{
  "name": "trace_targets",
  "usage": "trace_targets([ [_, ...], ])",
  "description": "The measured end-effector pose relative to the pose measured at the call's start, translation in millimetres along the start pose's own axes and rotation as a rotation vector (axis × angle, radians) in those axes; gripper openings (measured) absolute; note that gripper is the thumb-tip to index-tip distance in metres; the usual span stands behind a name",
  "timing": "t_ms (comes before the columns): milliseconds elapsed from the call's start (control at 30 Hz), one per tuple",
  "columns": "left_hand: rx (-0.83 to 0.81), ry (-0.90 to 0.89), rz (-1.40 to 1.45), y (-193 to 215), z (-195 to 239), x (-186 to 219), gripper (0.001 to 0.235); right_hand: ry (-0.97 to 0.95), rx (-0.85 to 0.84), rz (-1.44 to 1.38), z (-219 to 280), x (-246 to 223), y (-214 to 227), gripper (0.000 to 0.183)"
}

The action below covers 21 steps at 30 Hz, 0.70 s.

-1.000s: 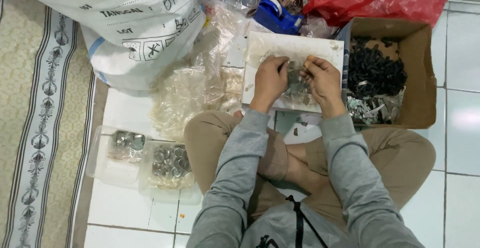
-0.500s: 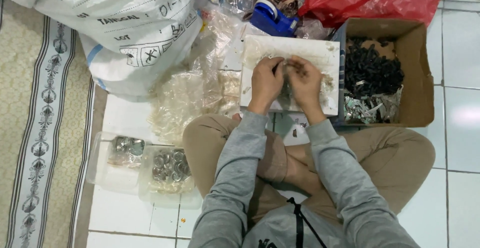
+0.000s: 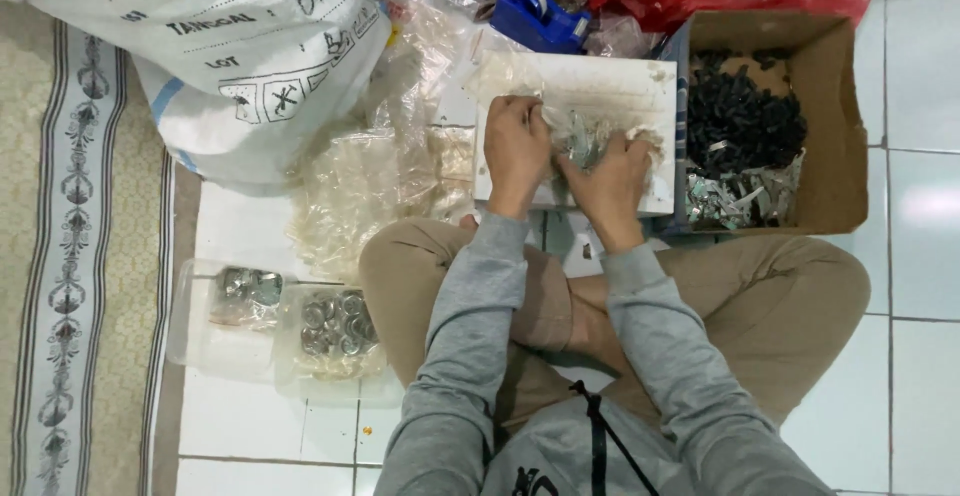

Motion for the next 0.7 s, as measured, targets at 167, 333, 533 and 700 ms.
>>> trace_targets([
  [167, 0.009, 0.02, 0.022, 6.0, -0.6, -2.4, 0.02, 0.114, 0.057, -0.01, -25.6, 17.3, -23.4, 0.047],
  [333, -0.01, -0.003, 0.026, 6.5, 2.3, 2.9, 0.02, 0.202, 0.062, 0.05, -44.5, 36.3, -33.4, 0.024],
  [533, -0.049, 0.004, -0.046, -1.5, -0.7, -7.1, 0.02, 0.244, 0.04, 0.403, -68.8, 51.5, -48.8, 0.012],
  [700, -0.037, -0.032, -0.098, 3.7, 1.3, -1.0, 0.018, 0.189, -0.084, 0.2, -79.4, 57.9, -37.5, 0.016],
])
Point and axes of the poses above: each hand's wrist, its own z-axis away from the middle knuckle, its own y-axis out of the back of the hand, x = y × z, the point moved 1 cm from there along -z, towards the middle knuckle, and after that the axes turned 15 degrees about -x, right-handed, at the moved point
